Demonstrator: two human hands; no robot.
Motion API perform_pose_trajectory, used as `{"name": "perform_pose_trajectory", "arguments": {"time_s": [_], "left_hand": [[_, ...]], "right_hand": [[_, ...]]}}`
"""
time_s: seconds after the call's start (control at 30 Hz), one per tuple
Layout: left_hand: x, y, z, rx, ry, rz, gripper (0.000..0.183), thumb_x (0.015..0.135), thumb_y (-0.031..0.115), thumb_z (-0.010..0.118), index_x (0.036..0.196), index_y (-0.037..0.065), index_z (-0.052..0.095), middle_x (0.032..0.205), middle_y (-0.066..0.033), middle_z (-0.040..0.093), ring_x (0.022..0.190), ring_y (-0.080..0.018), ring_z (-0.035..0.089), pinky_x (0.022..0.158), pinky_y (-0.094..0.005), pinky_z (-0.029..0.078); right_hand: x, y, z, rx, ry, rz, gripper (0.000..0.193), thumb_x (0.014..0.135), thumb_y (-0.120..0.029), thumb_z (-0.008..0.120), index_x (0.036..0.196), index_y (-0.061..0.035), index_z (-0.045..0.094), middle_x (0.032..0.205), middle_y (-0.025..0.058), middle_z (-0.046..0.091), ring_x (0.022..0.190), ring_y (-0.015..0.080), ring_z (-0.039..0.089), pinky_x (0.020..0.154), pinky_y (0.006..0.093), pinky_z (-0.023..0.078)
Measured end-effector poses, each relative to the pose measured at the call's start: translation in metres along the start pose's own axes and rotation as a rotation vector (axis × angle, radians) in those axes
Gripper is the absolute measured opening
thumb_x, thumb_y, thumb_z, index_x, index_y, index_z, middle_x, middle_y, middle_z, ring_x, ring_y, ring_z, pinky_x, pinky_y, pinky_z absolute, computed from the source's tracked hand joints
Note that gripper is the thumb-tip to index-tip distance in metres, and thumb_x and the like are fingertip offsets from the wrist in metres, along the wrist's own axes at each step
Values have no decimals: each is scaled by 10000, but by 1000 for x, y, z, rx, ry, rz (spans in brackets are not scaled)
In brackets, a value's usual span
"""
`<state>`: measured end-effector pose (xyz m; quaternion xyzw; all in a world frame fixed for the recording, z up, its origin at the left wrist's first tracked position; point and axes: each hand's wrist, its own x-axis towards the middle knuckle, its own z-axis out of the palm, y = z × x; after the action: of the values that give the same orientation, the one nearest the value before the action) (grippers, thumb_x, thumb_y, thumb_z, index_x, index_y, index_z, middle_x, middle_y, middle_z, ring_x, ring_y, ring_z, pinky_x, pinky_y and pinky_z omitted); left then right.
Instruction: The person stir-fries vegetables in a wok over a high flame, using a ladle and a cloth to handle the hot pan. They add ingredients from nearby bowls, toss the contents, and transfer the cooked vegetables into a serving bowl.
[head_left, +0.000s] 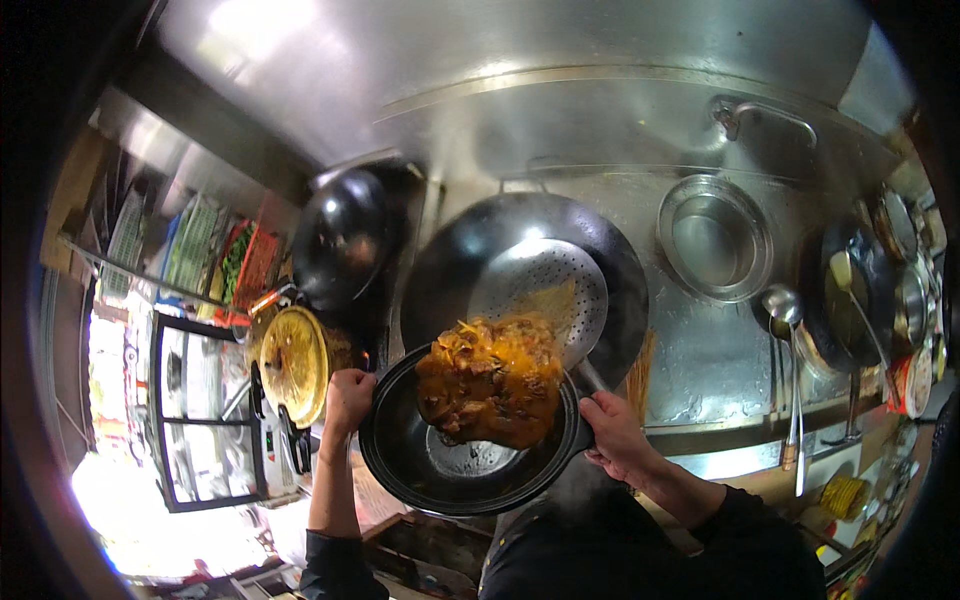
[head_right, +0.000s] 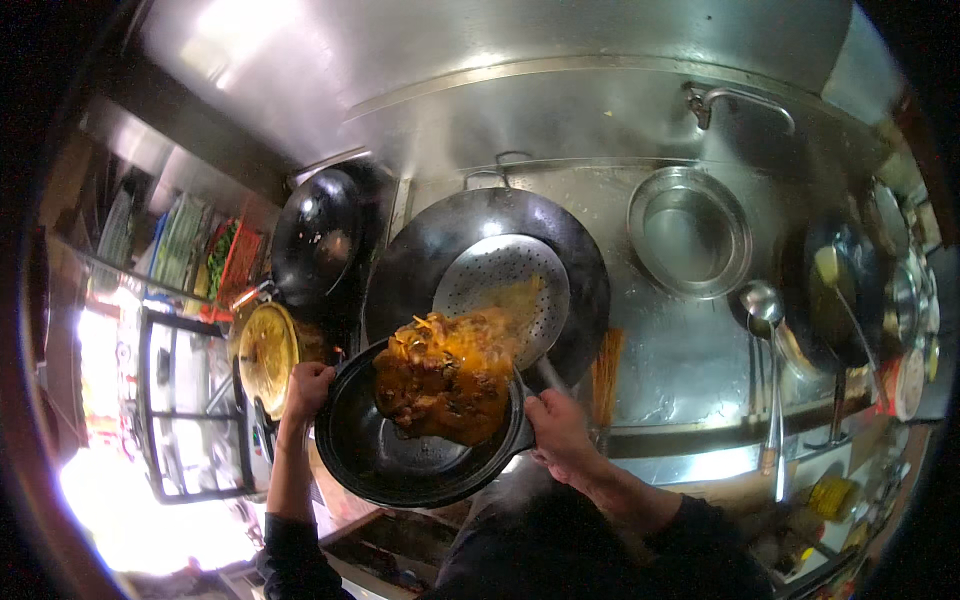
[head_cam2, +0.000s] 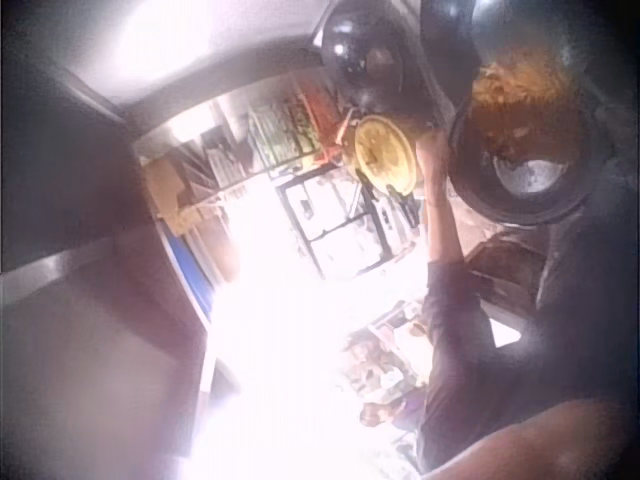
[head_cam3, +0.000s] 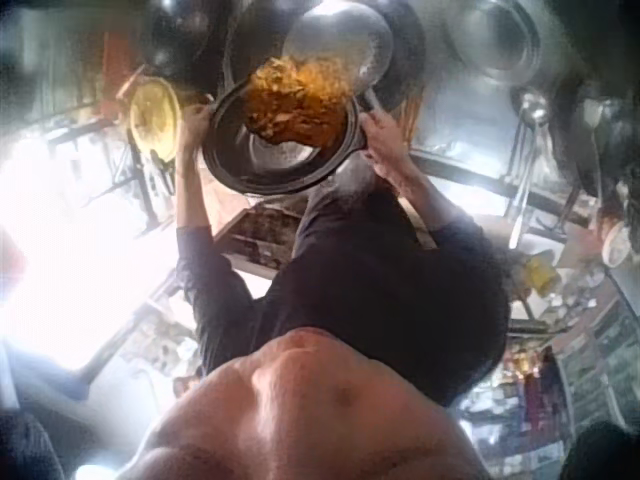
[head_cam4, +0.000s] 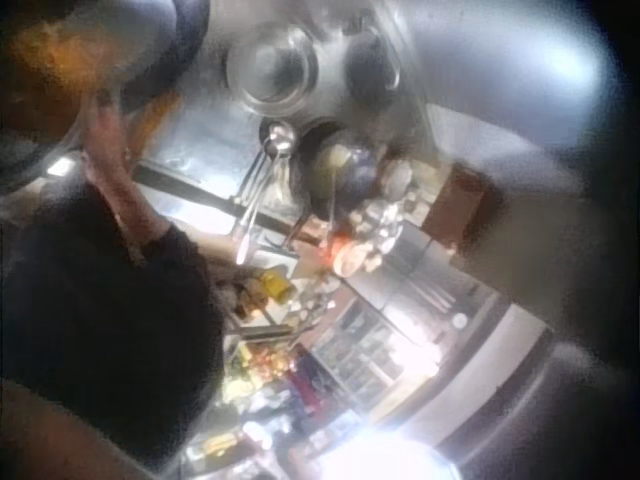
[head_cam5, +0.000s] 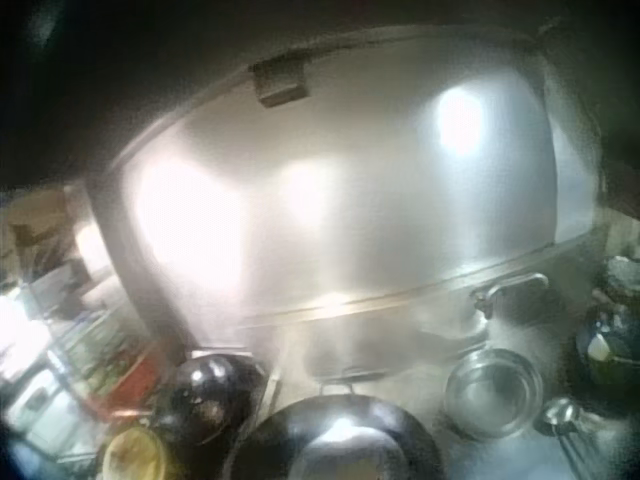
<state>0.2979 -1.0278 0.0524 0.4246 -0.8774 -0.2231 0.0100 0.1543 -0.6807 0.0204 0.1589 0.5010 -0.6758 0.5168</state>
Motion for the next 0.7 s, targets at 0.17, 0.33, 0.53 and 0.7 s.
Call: {"name": "perform_pose_trajectory", "arguments": {"time_s": [0.17,0.33,0.53,0.7], "left_hand": [[46,-7,-14,-75,-205,-66,229,756,162,607,725,-63,640,518,-88,536,520,-123,518,495,-322,426],[118,-16,-42,-418,-496,683,200,653,125,631,749,-48,663,799,-145,660,665,-156,618,584,-282,499],[144,91,-61,-339,-596,131,240,655,-26,586,885,-50,651,877,-127,653,782,-206,611,695,-285,483],[121,166,-73,-258,-532,156,204,657,-14,564,843,-2,645,809,-80,630,707,-168,580,645,-274,471]], "right_hand": [[1,-5,3,155,-84,135,194,933,-180,410,785,-58,431,537,29,409,356,96,308,323,235,222],[-3,4,8,380,-138,342,215,937,-163,359,773,-45,433,543,22,382,390,95,297,371,231,232],[1,6,14,577,-196,398,237,950,-171,343,772,-47,438,537,12,376,420,92,328,386,226,246],[-5,-6,19,517,-78,301,219,958,-193,331,879,-37,463,584,23,424,450,98,384,409,204,319]]}}
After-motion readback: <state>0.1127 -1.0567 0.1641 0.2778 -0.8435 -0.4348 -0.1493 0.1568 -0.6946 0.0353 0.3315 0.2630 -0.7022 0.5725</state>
